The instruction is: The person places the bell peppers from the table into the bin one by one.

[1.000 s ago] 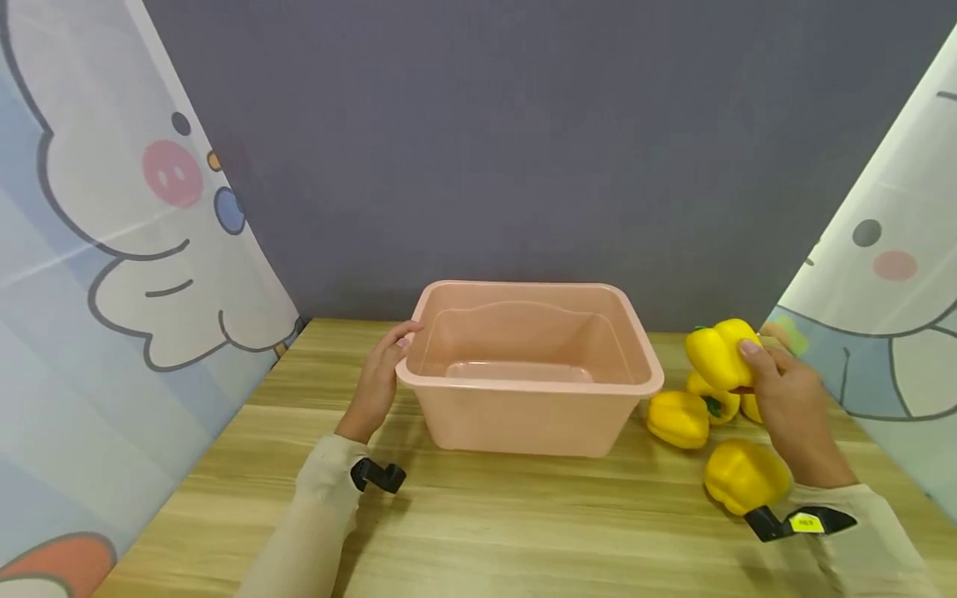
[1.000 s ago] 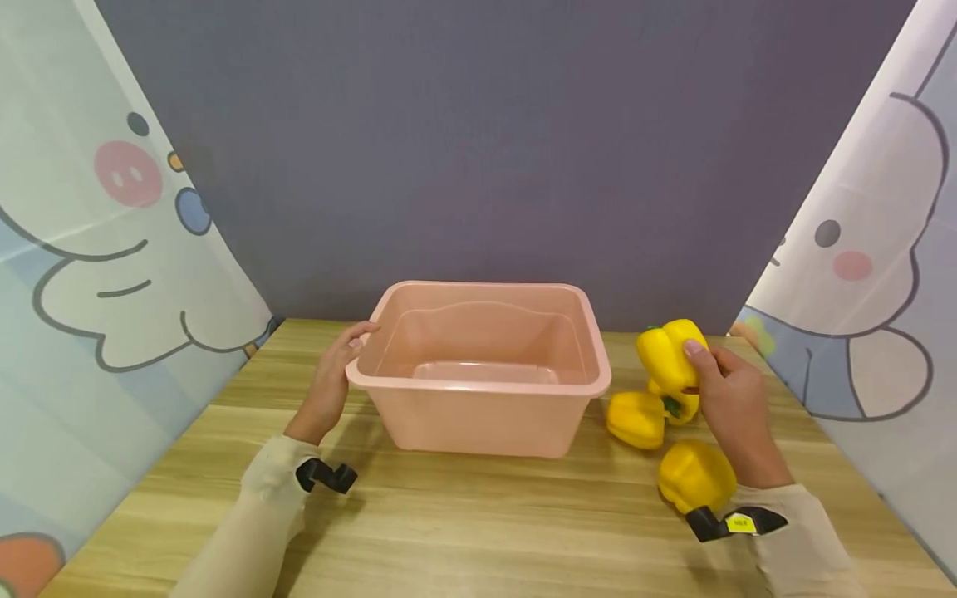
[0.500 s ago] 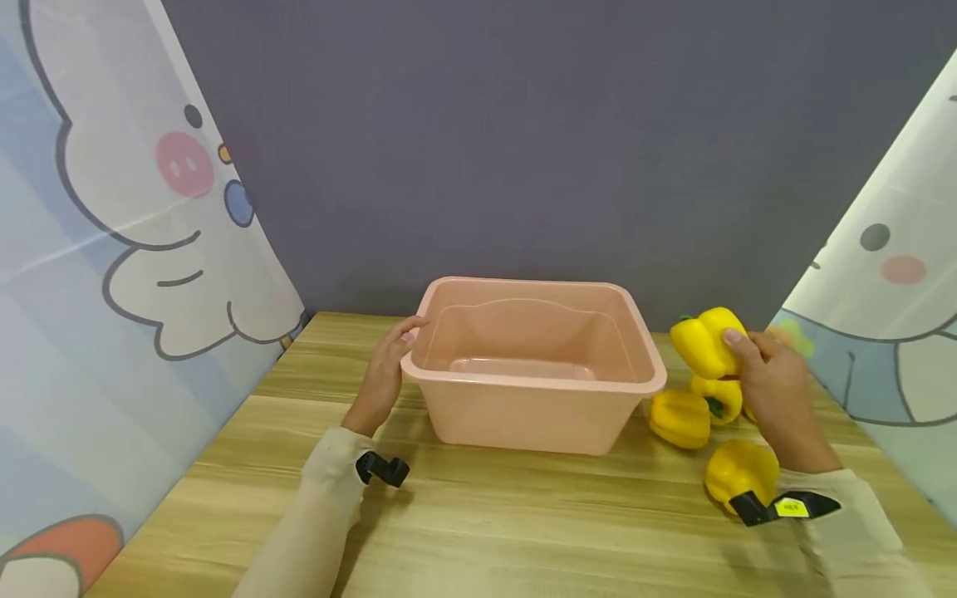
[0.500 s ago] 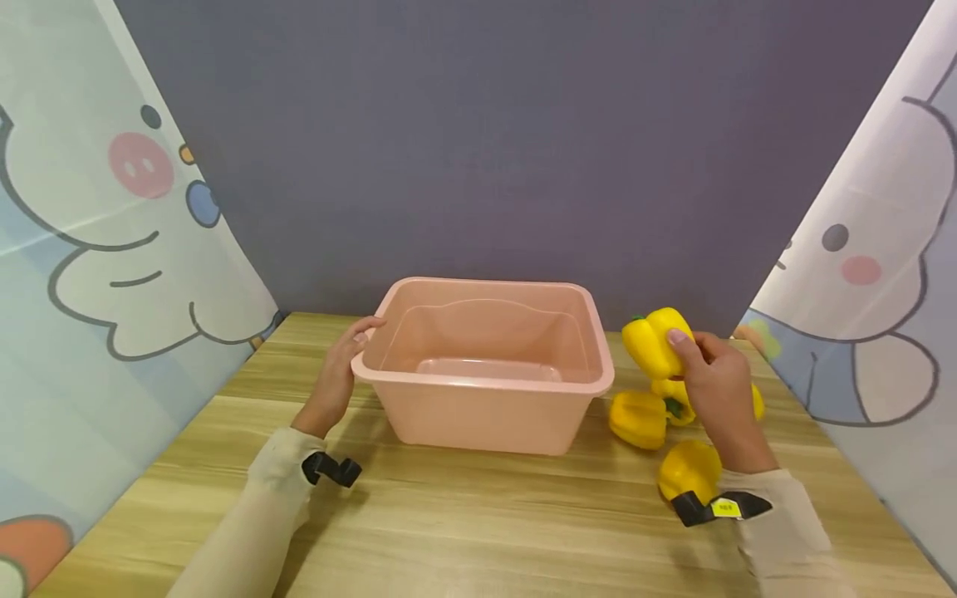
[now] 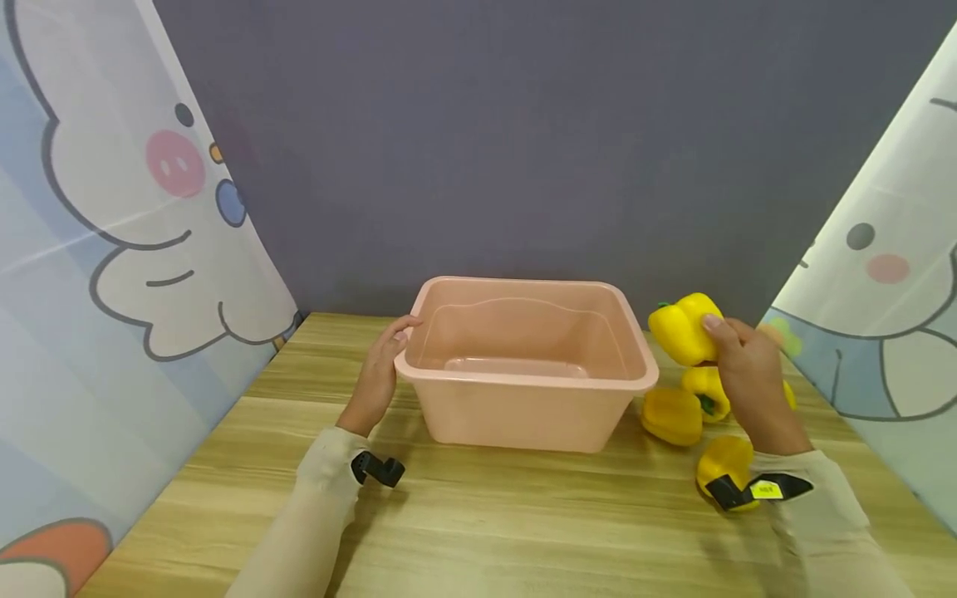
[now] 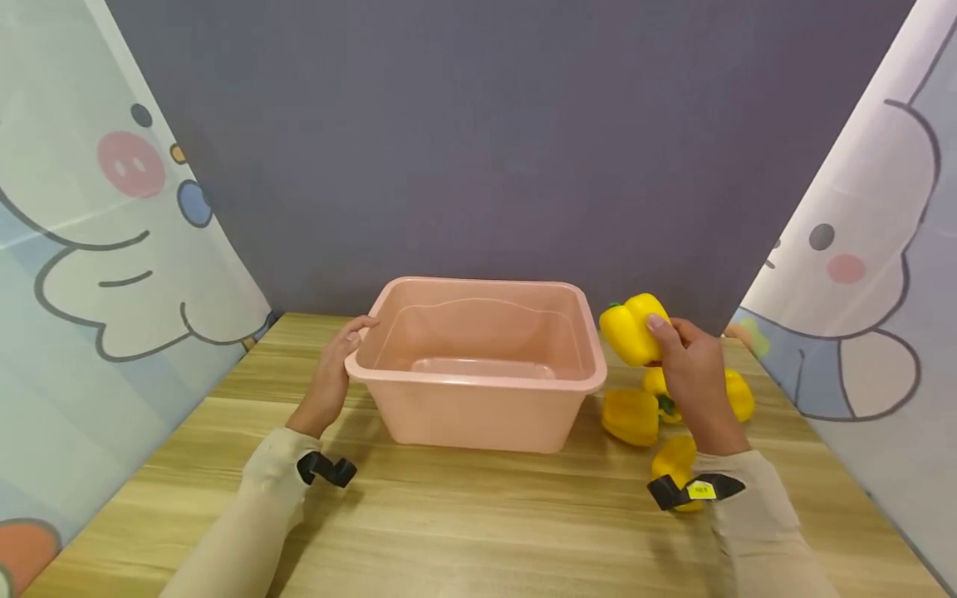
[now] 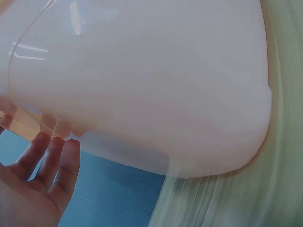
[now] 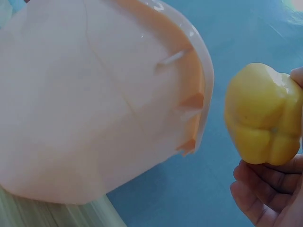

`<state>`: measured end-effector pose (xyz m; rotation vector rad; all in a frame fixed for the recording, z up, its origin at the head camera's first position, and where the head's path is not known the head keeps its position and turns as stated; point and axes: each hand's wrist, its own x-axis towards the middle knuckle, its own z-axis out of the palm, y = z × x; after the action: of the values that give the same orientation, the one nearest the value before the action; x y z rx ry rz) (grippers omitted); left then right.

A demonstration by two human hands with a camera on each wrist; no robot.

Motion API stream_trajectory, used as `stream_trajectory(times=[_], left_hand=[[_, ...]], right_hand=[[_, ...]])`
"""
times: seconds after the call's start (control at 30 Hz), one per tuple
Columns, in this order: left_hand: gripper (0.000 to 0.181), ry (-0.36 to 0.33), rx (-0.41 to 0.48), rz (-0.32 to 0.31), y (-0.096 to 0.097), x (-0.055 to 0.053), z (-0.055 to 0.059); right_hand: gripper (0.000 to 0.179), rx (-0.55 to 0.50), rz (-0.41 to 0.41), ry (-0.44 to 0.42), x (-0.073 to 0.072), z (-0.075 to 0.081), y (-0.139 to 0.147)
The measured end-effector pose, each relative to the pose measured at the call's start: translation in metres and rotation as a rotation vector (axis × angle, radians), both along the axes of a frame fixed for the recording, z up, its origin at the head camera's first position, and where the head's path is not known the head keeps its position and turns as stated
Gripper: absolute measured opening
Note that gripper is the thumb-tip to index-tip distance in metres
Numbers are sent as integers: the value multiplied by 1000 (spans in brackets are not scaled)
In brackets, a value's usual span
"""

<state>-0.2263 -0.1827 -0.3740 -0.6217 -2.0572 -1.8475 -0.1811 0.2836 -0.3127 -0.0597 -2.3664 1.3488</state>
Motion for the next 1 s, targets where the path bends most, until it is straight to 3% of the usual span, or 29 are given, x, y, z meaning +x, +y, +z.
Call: stream_trajectory(times=[0.37, 1.0], left_hand=[[43, 0, 18, -5, -1, 0, -2], [44, 7, 23, -7, 1, -1, -3]], right_hand=[[56, -11, 86, 71, -6, 18, -15], [64, 89, 207, -12, -15, 41, -25]])
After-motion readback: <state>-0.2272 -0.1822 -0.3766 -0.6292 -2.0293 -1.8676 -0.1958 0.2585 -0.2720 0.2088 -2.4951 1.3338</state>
